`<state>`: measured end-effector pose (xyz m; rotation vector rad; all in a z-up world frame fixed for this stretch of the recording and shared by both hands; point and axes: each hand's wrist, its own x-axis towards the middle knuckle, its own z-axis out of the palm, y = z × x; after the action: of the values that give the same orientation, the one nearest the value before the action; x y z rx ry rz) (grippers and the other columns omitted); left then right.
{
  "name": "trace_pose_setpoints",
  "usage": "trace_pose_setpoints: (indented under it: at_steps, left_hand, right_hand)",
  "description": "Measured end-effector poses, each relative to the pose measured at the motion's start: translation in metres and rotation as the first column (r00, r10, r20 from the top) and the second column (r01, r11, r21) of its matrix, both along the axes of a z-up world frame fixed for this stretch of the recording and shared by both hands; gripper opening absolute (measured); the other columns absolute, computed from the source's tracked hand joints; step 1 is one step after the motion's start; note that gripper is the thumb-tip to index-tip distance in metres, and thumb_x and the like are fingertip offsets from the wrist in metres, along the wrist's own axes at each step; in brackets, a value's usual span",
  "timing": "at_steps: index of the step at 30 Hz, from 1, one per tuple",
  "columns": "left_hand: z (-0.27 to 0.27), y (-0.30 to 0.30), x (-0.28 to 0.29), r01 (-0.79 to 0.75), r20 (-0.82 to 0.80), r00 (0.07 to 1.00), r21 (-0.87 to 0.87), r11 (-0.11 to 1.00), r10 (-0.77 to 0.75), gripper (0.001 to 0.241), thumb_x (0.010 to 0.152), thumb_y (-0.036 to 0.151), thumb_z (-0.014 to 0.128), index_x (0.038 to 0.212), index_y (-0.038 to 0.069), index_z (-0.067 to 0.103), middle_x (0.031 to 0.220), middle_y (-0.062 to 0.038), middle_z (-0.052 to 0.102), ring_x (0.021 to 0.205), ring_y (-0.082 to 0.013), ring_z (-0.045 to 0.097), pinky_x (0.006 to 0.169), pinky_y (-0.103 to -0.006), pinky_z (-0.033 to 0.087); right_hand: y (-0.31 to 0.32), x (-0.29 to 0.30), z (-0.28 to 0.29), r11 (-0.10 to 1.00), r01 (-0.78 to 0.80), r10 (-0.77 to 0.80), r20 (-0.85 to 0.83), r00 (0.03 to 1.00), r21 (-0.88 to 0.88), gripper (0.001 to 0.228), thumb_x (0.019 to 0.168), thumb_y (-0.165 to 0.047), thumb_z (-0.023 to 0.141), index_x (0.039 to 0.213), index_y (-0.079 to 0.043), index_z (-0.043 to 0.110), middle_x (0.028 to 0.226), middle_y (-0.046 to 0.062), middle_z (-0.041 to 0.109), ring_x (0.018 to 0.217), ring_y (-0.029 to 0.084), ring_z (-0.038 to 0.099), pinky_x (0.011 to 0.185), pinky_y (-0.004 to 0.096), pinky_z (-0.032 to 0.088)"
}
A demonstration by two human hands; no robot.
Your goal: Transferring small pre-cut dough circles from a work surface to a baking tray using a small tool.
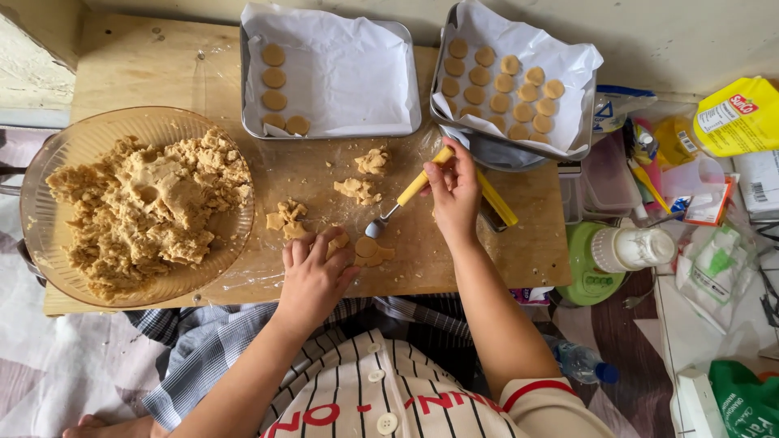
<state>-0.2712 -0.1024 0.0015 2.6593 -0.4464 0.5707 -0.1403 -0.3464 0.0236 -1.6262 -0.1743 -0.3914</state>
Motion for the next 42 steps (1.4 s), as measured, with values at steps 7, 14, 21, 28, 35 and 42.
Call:
trace_pose_setpoints:
  at_steps: [7, 14, 21, 28, 35, 42]
  left_hand:
    - [-0.007, -0.001, 0.0, 0.0, -0.002, 1.0, -0.008, 1.0, 0.0, 0.021, 0.081, 0.041, 0.079, 0.091, 0.025, 0.07, 0.131, 0.003, 0.057, 0.111, -0.0272, 0.048, 0.096, -0.0432, 0.037]
    - [-0.007, -0.001, -0.002, 0.001, 0.004, 1.0, -0.015, 1.0, -0.001, 0.018, 0.084, 0.041, 0.076, 0.09, 0.025, 0.07, 0.132, 0.003, 0.058, 0.111, -0.0267, 0.048, 0.096, -0.0427, 0.036]
    - [-0.008, -0.001, -0.003, 0.011, 0.004, 1.0, -0.029, 1.0, -0.011, 0.018, 0.086, 0.041, 0.074, 0.091, 0.024, 0.07, 0.134, 0.003, 0.058, 0.112, -0.0272, 0.047, 0.097, -0.0434, 0.035]
    - [-0.009, 0.0, -0.004, 0.015, -0.004, 1.0, -0.055, 0.998, -0.015, 0.017, 0.09, 0.041, 0.071, 0.093, 0.024, 0.07, 0.135, 0.003, 0.057, 0.113, -0.027, 0.047, 0.098, -0.0435, 0.035]
    - [0.0, -0.001, -0.004, 0.008, 0.011, 1.0, -0.06, 0.998, -0.007, 0.017, 0.089, 0.041, 0.072, 0.092, 0.025, 0.07, 0.134, 0.003, 0.058, 0.114, -0.0264, 0.047, 0.098, -0.0433, 0.035]
    - [0.033, 0.013, 0.01, -0.026, 0.106, 0.994, -0.119, 0.993, 0.038, 0.01, 0.088, 0.031, 0.075, 0.095, 0.024, 0.071, 0.131, 0.001, 0.06, 0.109, -0.026, 0.049, 0.088, -0.0378, 0.037]
  right_hand:
    - [-0.001, 0.007, -0.012, 0.999, -0.052, 0.052, -0.022, 0.998, 0.002, 0.045, 0.103, -0.012, 0.064, 0.144, -0.005, 0.047, 0.097, 0.015, 0.064, 0.071, 0.019, 0.071, 0.059, 0.027, 0.066]
    - [0.01, 0.002, -0.006, 0.996, -0.09, 0.091, -0.081, 0.993, 0.008, 0.044, 0.103, -0.012, 0.064, 0.144, -0.005, 0.049, 0.095, 0.017, 0.065, 0.07, 0.02, 0.071, 0.057, 0.029, 0.066]
    - [0.016, -0.002, -0.003, 0.994, -0.11, 0.11, -0.187, 0.976, 0.014, 0.044, 0.102, -0.015, 0.066, 0.142, -0.005, 0.051, 0.093, 0.018, 0.067, 0.067, 0.022, 0.073, 0.053, 0.03, 0.066]
    - [0.007, 0.002, -0.019, 0.997, -0.004, 0.022, -0.243, 0.97, 0.074, 0.042, 0.102, -0.018, 0.066, 0.139, -0.004, 0.052, 0.093, 0.019, 0.066, 0.062, 0.024, 0.072, 0.051, 0.033, 0.066]
    - [0.01, -0.001, -0.003, 0.984, 0.083, -0.033, -0.292, 0.956, 0.16, 0.041, 0.102, -0.02, 0.066, 0.136, -0.002, 0.05, 0.094, 0.019, 0.065, 0.061, 0.026, 0.073, 0.053, 0.035, 0.067]
    - [0.021, -0.006, 0.026, 0.897, 0.135, -0.018, -0.27, 0.963, 0.421, 0.032, 0.102, -0.018, 0.063, 0.128, -0.004, 0.05, 0.09, 0.015, 0.062, 0.064, 0.023, 0.072, 0.056, 0.033, 0.067]
